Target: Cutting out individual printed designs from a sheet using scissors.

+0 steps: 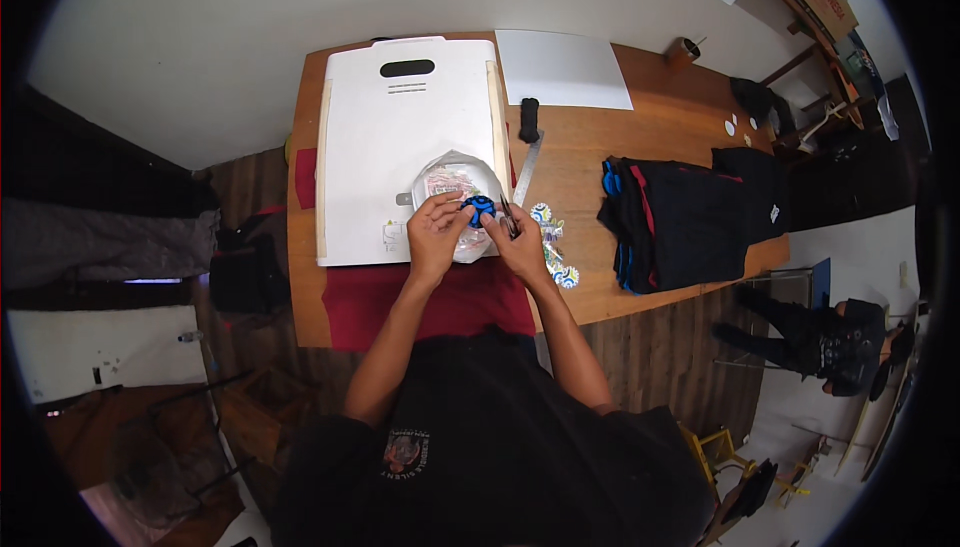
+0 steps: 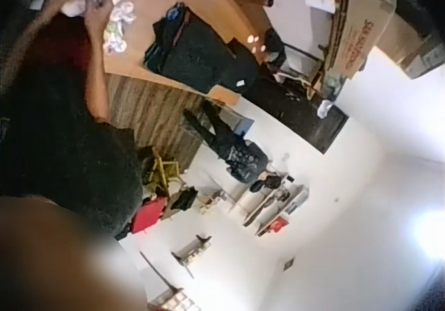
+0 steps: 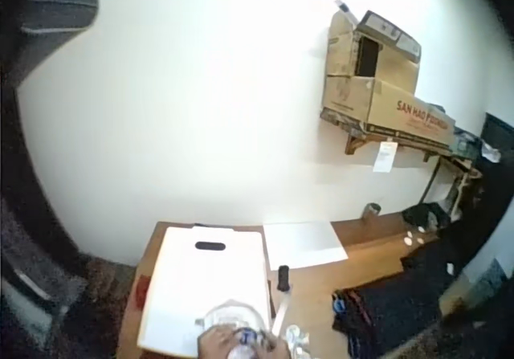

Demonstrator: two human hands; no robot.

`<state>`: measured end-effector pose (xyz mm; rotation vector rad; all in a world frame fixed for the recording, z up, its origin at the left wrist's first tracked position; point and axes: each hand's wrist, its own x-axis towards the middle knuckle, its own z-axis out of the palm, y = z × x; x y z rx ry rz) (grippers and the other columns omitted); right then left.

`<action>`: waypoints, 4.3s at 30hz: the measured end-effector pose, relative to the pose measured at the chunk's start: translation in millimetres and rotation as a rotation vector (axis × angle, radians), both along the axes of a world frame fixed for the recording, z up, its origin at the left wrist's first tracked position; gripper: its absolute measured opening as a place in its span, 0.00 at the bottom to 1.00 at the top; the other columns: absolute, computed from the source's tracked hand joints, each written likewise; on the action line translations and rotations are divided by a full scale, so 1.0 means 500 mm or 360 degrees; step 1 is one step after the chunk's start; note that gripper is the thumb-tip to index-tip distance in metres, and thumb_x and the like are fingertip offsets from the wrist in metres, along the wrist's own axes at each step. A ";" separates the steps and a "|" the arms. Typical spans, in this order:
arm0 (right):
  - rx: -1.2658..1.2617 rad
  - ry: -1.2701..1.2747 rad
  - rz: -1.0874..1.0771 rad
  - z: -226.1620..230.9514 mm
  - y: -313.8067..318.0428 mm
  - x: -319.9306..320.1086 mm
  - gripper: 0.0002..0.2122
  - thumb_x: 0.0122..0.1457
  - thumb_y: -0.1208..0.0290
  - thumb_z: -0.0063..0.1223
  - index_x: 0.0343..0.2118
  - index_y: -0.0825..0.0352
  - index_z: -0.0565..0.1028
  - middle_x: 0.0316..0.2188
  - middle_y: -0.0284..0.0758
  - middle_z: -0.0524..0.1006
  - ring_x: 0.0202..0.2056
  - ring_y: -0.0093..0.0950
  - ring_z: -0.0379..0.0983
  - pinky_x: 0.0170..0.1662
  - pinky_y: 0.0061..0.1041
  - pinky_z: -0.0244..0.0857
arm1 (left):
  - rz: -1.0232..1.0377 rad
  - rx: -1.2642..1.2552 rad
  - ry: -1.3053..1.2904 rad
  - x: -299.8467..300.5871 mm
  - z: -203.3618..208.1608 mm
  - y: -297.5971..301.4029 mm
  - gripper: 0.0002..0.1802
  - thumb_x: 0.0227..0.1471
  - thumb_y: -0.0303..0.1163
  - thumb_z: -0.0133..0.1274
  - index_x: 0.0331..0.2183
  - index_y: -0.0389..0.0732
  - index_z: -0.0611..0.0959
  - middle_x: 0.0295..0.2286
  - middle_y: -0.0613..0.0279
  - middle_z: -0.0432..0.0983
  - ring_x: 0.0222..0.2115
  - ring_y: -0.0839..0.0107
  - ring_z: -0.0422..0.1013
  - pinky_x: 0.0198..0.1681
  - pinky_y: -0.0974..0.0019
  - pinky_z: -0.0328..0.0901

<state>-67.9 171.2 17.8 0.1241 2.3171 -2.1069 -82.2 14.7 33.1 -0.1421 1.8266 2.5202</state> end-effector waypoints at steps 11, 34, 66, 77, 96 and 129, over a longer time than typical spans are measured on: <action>0.0358 -0.0008 -0.0035 -0.018 0.029 -0.031 0.10 0.60 0.67 0.60 0.31 0.71 0.78 0.14 0.25 0.65 0.18 0.13 0.55 0.22 0.21 0.49 | -0.0141 -0.0656 0.0330 -0.041 -0.038 -0.050 0.12 0.58 0.19 0.51 0.44 0.30 0.81 0.39 0.50 0.81 0.39 0.69 0.78 0.46 0.70 0.71; 0.0224 0.0065 0.0060 0.012 0.007 -0.014 0.08 0.61 0.71 0.59 0.33 0.72 0.78 0.17 0.22 0.66 0.21 0.11 0.56 0.23 0.18 0.50 | -0.0269 -0.0255 0.0025 -0.015 -0.015 -0.045 0.18 0.51 0.17 0.59 0.45 0.31 0.80 0.35 0.58 0.79 0.39 0.74 0.75 0.44 0.72 0.69; 0.0722 0.0073 0.0191 0.068 0.035 -0.006 0.09 0.49 0.75 0.61 0.35 0.67 0.79 0.22 0.40 0.79 0.20 0.28 0.74 0.25 0.26 0.66 | -0.0281 -0.1280 0.0722 -0.004 0.012 -0.062 0.08 0.45 0.26 0.65 0.32 0.42 0.84 0.35 0.65 0.82 0.42 0.66 0.74 0.49 0.63 0.59; 0.0934 0.0087 0.0104 0.059 0.045 -0.005 0.10 0.49 0.72 0.62 0.35 0.66 0.78 0.22 0.41 0.79 0.22 0.36 0.76 0.27 0.31 0.68 | -0.0247 -0.1529 0.0700 -0.019 -0.006 -0.087 0.08 0.44 0.26 0.64 0.31 0.43 0.85 0.34 0.66 0.80 0.38 0.64 0.73 0.45 0.60 0.60; -0.0121 -0.0206 -0.0020 0.050 0.010 -0.007 0.07 0.59 0.69 0.61 0.33 0.68 0.77 0.16 0.18 0.66 0.20 0.09 0.56 0.23 0.16 0.48 | -0.0217 -0.0817 0.0525 -0.006 0.032 -0.050 0.13 0.54 0.25 0.58 0.43 0.35 0.79 0.38 0.55 0.78 0.39 0.67 0.75 0.45 0.66 0.68; 0.0287 0.0079 -0.0069 -0.026 0.007 0.062 0.12 0.69 0.65 0.42 0.41 0.70 0.70 0.24 0.32 0.69 0.26 0.20 0.63 0.32 0.23 0.61 | 0.0005 -0.0100 0.0406 0.035 0.138 -0.050 0.17 0.52 0.15 0.57 0.46 0.27 0.80 0.42 0.53 0.77 0.44 0.70 0.74 0.50 0.69 0.68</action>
